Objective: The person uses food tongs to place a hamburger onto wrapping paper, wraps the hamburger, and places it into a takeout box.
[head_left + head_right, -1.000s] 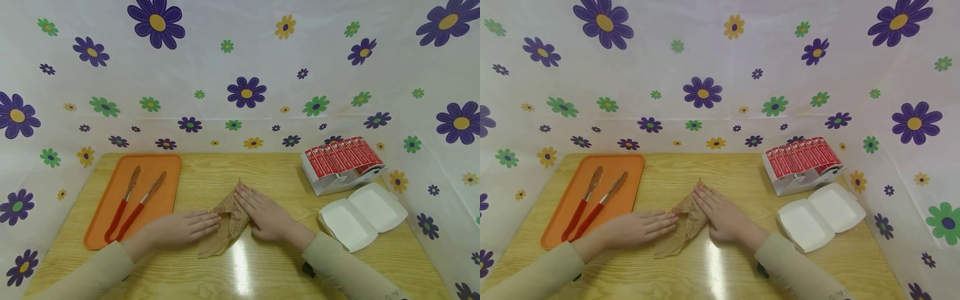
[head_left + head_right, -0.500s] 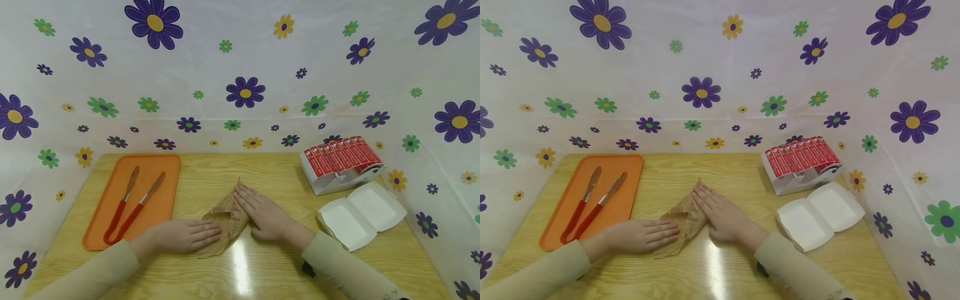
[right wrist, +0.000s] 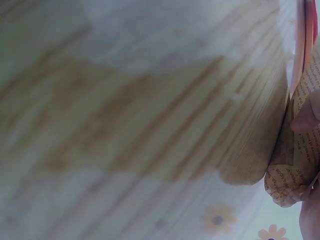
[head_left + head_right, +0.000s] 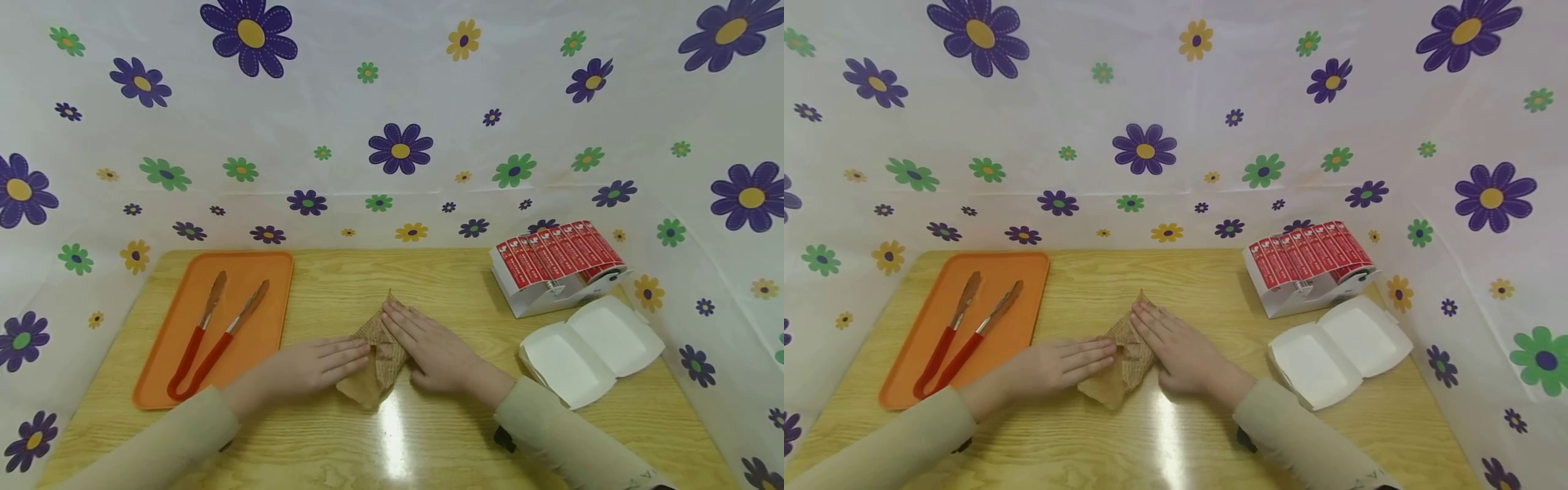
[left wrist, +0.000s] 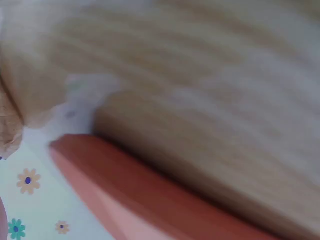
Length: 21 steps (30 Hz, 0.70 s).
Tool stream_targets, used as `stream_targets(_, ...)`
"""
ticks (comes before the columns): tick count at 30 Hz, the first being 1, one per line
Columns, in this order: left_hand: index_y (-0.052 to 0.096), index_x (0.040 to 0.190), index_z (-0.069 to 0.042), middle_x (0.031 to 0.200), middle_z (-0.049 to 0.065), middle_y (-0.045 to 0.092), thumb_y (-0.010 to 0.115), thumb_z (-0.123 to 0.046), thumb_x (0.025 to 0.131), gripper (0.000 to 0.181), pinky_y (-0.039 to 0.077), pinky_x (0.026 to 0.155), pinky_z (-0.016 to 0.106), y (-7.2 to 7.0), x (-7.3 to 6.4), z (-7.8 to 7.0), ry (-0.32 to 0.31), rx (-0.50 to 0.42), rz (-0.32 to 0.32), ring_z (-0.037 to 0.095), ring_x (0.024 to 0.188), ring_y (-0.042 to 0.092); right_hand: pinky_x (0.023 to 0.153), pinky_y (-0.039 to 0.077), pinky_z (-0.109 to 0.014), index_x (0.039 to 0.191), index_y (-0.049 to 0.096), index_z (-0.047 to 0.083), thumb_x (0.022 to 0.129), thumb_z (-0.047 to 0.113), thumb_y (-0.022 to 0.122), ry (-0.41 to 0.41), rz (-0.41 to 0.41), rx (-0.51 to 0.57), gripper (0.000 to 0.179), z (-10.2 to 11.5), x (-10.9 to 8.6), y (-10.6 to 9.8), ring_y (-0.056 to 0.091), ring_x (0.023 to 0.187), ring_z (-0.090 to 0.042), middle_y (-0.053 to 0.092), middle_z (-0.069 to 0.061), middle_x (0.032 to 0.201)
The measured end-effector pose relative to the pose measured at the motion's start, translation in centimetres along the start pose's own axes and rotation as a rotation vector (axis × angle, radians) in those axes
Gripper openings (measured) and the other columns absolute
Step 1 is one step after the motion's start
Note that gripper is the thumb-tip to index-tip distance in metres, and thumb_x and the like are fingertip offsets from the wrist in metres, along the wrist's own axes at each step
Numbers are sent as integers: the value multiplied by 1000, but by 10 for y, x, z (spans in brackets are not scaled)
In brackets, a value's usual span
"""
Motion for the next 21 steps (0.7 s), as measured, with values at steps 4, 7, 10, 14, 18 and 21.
stream_targets(4,68,134,4,136,16,73,51,-1,103,36,62,103,38,-4,18,12,-76,-52,-140,25,123,73,137,17,-42,169,16,-1,90,25,67,-8,7,0,97,0,0,-2,14,167,-30,11,-16,179)
stream_targets(7,70,130,5,130,17,76,46,-2,108,33,64,98,37,-5,29,20,-155,-80,-202,26,117,76,136,18,-42,169,16,-1,90,24,66,-16,5,1,97,-1,0,-2,14,167,-30,11,-15,179)
stream_targets(10,71,129,5,128,16,77,44,-8,113,34,64,97,35,-1,36,26,-254,-121,-229,26,113,78,136,18,-42,169,15,-1,90,23,67,-20,-1,2,97,-1,0,-3,14,167,-29,11,-15,179)
stream_targets(14,73,130,1,126,12,78,63,-10,105,29,64,97,35,11,41,34,-445,-243,-245,25,111,79,136,20,-42,168,15,-2,90,24,67,-27,-4,9,97,-2,0,-3,15,167,-30,11,-16,179)
stream_targets(18,75,130,-4,128,9,78,73,-11,98,33,64,99,38,25,44,41,-659,-381,-261,26,113,78,136,22,-44,167,18,-5,91,23,67,-36,1,42,94,-4,0,-4,20,166,-33,14,-19,178)
stream_targets(21,76,129,-4,134,9,75,73,-11,99,31,61,103,40,33,47,45,-761,-454,-281,27,119,76,135,24,-45,166,20,-6,92,22,68,-41,13,64,93,-5,0,-6,21,165,-34,15,-21,177)
Point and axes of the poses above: each hand's wrist, its own x-axis towards the middle knuckle, its own y-axis out of the palm, z = x × y, the point moved 5 cm from there along x, towards the middle knuckle
